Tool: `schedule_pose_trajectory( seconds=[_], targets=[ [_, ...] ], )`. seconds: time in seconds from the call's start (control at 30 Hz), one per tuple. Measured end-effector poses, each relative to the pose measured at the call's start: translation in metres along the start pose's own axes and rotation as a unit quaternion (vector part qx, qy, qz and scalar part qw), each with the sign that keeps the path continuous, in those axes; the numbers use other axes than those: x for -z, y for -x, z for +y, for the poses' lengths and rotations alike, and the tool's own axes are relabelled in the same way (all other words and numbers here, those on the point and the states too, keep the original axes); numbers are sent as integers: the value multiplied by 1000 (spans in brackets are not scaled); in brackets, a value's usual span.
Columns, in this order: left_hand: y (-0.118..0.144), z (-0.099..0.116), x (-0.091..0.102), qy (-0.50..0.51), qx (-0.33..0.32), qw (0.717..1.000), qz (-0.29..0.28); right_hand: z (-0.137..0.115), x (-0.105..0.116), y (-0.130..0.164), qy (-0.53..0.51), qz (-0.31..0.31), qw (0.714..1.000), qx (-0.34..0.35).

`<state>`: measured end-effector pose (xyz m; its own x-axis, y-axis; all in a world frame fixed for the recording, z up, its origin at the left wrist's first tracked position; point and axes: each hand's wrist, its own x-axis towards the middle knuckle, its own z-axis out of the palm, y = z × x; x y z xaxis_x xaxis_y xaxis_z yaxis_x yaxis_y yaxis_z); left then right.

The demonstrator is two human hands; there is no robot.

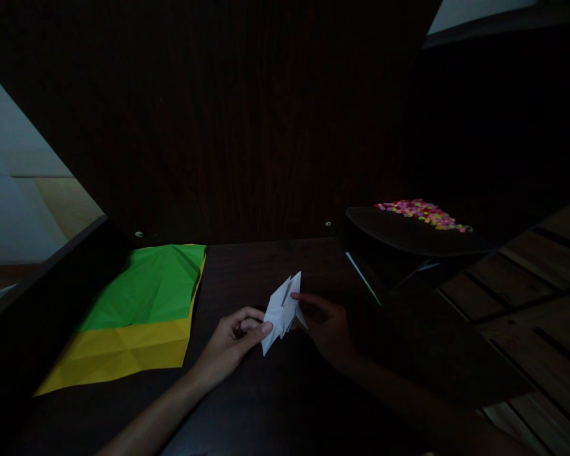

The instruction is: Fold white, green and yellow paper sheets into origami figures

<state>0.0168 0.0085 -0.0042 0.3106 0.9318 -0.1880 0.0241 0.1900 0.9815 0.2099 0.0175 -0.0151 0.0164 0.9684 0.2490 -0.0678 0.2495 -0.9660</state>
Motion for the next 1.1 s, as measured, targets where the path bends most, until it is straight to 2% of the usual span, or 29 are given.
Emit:
schedule_pose_trajectory(
  seconds=[0.23,0.47,0.7,0.93,1.1],
  targets=[
    [0,-2,1,-68,-26,997,6,-2,-1,1,24,-2,1000,10],
    [2,3,0,-51,-10,999,-15,0,1,2,68,-1,997,27],
    [5,2,-1,-22,12,998,-56,1,-1,5,122,-36,987,96],
    [5,2,1,-33,0,997,-67,3,1,5,115,-89,987,63],
    [7,4,0,-4,9,993,-116,4,4,5,83,-140,986,31]
  ],
)
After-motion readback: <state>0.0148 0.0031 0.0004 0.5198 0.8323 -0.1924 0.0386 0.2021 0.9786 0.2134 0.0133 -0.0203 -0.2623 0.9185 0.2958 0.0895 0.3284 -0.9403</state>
